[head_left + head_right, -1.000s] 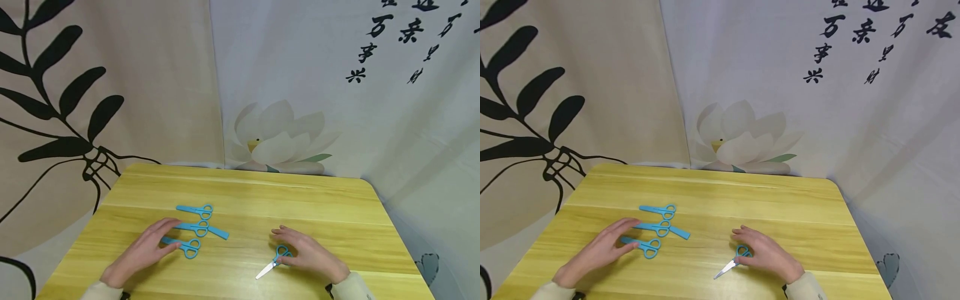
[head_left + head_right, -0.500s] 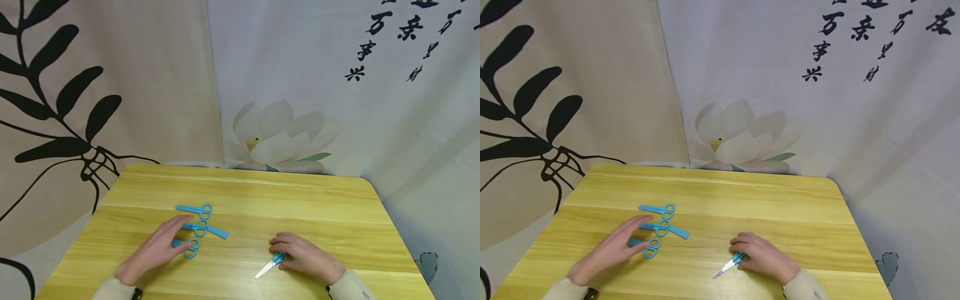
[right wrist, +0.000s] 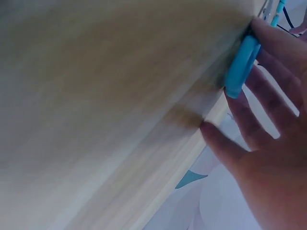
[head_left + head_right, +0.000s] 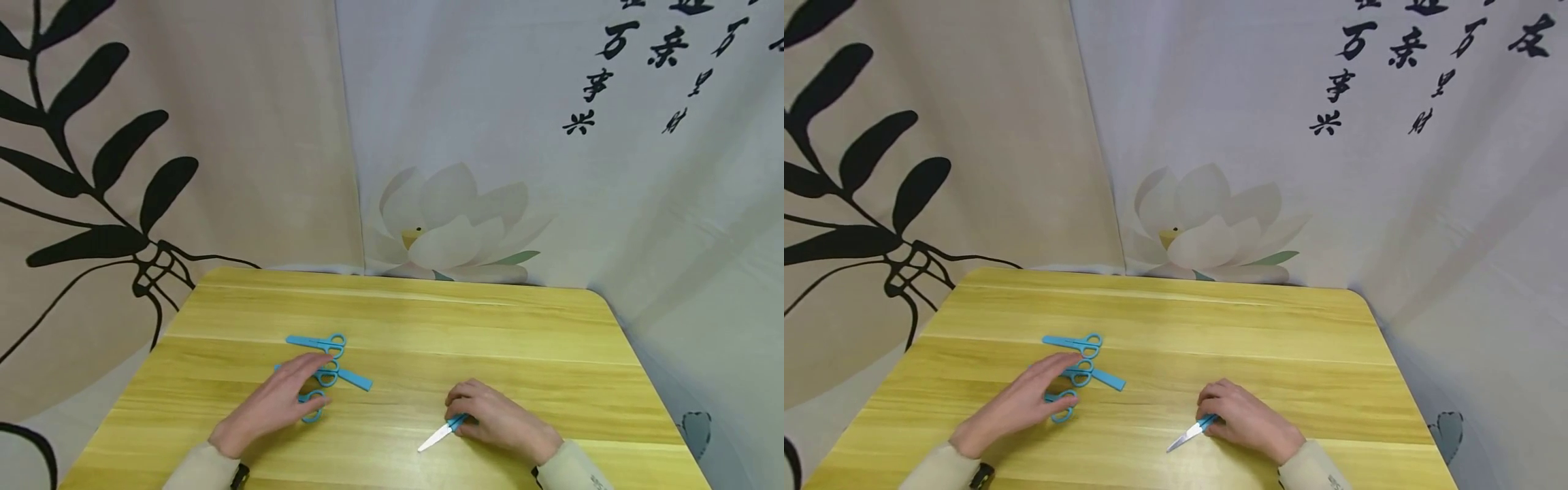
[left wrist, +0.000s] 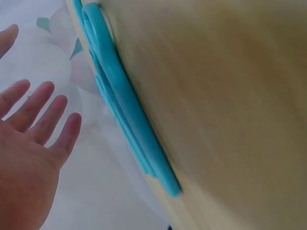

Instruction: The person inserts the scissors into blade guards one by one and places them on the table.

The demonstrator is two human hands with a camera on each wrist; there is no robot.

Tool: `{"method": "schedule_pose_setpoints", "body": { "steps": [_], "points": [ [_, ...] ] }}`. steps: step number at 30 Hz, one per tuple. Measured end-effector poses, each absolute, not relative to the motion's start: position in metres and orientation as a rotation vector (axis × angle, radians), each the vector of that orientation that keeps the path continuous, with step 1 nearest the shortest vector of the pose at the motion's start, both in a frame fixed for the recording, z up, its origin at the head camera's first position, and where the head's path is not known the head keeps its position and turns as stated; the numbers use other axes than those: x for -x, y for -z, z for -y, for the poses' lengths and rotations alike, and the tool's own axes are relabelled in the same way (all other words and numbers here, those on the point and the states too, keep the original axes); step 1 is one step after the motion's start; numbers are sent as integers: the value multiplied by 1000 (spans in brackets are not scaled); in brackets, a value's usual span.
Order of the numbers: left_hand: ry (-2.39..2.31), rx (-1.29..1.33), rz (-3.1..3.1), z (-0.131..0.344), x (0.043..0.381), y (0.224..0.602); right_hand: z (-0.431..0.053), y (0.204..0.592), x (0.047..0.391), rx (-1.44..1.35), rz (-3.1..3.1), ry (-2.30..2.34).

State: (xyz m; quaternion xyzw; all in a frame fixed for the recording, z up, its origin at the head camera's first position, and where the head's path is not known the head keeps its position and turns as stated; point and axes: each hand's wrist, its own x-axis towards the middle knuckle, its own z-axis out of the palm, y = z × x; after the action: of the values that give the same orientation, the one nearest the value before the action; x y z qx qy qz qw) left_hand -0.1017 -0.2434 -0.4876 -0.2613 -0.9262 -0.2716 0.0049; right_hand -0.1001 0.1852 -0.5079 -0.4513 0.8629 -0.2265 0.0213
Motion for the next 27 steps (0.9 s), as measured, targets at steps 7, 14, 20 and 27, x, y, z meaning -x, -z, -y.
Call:
{"method": "schedule_pose_setpoints", "body": {
  "steps": [7, 14, 20, 27],
  "points": [
    [789, 961, 2904, 223, 115, 486, -187, 506, 99, 1357, -2739, 685],
    [739, 1068, 2946, 211, 128, 489, -189, 501, 98, 1295, -2805, 757],
    [701, 1108, 2989, 205, 135, 493, -193, 500, 100, 1322, -2826, 807],
    [689, 1166, 3040, 201, 144, 497, -194, 499, 101, 1327, -2822, 831]
  ]
}}
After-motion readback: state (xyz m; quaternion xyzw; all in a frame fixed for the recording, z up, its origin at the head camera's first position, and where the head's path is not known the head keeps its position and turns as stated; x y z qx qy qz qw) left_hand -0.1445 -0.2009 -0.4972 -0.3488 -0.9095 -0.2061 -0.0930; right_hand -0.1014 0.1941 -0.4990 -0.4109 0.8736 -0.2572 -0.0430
